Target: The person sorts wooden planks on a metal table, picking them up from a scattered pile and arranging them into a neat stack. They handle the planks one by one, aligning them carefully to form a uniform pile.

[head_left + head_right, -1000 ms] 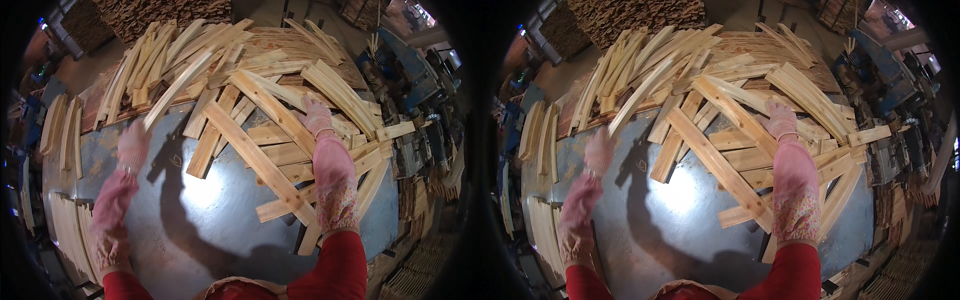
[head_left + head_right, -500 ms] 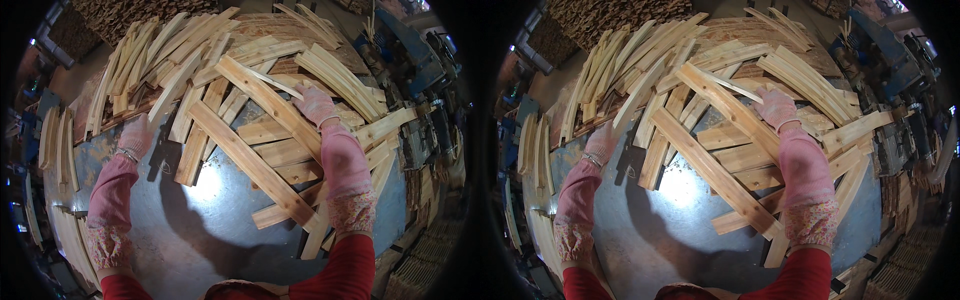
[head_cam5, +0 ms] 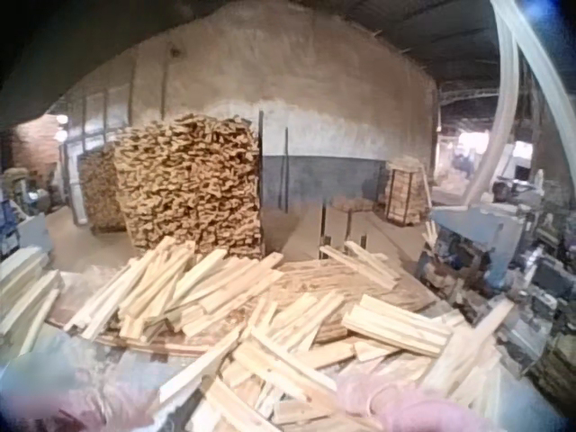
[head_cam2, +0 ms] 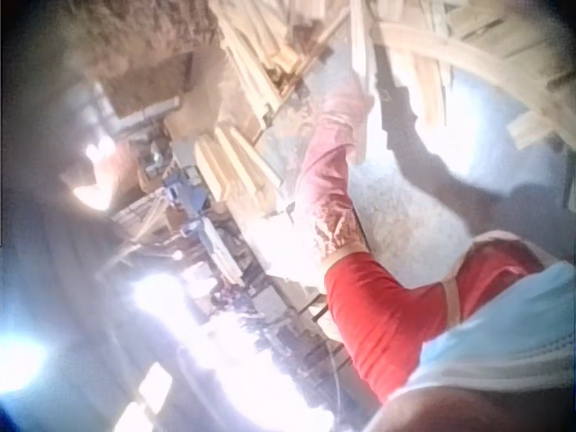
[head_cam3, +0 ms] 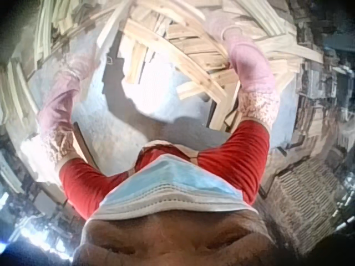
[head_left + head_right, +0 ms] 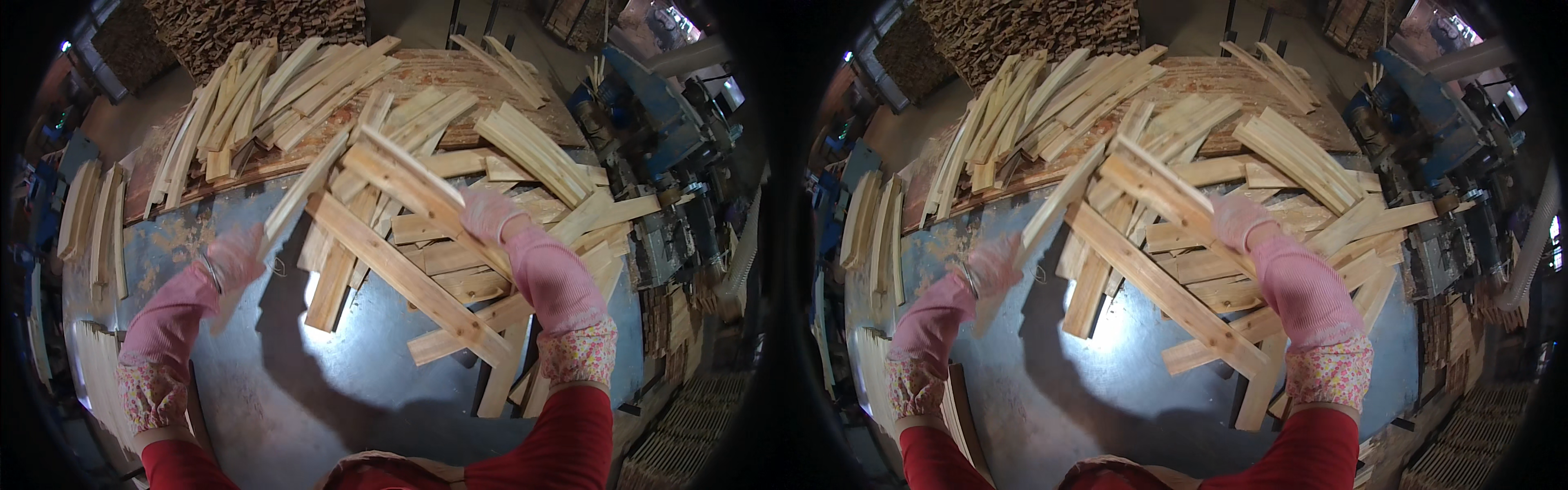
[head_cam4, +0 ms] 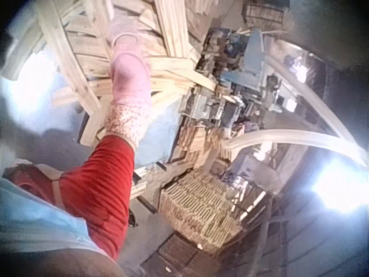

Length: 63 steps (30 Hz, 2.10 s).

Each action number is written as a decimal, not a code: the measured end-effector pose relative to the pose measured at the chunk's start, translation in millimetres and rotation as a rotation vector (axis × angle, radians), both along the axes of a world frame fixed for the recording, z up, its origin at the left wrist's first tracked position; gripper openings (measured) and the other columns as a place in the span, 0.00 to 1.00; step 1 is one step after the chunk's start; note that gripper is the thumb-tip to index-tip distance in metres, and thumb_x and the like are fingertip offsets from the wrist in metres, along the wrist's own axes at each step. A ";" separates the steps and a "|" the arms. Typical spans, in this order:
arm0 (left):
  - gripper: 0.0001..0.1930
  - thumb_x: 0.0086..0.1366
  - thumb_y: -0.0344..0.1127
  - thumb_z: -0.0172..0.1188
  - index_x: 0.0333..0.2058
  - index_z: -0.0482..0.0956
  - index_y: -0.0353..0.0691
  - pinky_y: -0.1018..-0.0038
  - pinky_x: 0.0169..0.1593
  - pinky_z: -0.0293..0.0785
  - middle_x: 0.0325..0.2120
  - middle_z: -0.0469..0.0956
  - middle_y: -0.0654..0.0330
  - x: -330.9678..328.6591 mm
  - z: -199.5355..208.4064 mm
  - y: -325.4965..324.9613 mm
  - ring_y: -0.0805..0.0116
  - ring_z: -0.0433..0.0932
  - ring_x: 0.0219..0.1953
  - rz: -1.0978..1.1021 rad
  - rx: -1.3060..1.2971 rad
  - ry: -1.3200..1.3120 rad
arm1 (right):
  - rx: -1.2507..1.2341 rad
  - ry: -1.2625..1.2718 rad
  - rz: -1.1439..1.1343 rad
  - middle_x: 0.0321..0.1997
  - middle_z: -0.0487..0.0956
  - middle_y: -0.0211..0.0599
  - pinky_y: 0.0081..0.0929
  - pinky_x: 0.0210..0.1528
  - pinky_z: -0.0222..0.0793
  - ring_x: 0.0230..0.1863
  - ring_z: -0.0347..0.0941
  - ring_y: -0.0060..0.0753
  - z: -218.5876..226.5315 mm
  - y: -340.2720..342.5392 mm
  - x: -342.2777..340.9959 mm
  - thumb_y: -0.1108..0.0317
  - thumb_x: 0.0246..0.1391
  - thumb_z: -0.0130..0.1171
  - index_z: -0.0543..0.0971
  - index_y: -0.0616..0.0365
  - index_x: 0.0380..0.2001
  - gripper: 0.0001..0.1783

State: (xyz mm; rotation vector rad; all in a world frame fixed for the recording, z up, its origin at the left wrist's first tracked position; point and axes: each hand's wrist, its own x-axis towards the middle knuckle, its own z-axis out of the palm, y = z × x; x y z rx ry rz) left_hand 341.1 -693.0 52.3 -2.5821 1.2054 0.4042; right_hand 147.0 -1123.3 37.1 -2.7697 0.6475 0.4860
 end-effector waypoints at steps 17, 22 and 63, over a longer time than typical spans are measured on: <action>0.28 0.67 0.39 0.62 0.63 0.76 0.31 0.64 0.50 0.83 0.49 0.85 0.56 -413.1 -27.1 310.8 0.62 0.87 0.46 0.902 -1.031 1.286 | 0.308 0.223 0.139 0.52 0.85 0.60 0.51 0.59 0.74 0.55 0.81 0.64 58.6 168.9 -335.3 0.49 0.67 0.55 0.76 0.56 0.63 0.29; 0.27 0.75 0.45 0.51 0.62 0.76 0.29 0.60 0.52 0.86 0.49 0.85 0.47 -434.0 -22.8 240.2 0.51 0.87 0.45 1.244 -1.269 1.620 | 1.029 -0.330 -0.340 0.49 0.84 0.52 0.41 0.56 0.76 0.47 0.80 0.50 -2.7 280.5 -300.9 0.41 0.68 0.59 0.75 0.66 0.64 0.39; 0.38 0.71 0.68 0.55 0.57 0.79 0.35 0.46 0.45 0.84 0.38 0.84 0.42 -385.6 -120.2 361.9 0.48 0.86 0.38 1.187 -1.507 2.741 | 0.109 -0.109 -0.643 0.72 0.70 0.65 0.46 0.74 0.65 0.73 0.68 0.62 -87.5 473.7 -286.6 0.46 0.52 0.73 0.51 0.60 0.80 0.62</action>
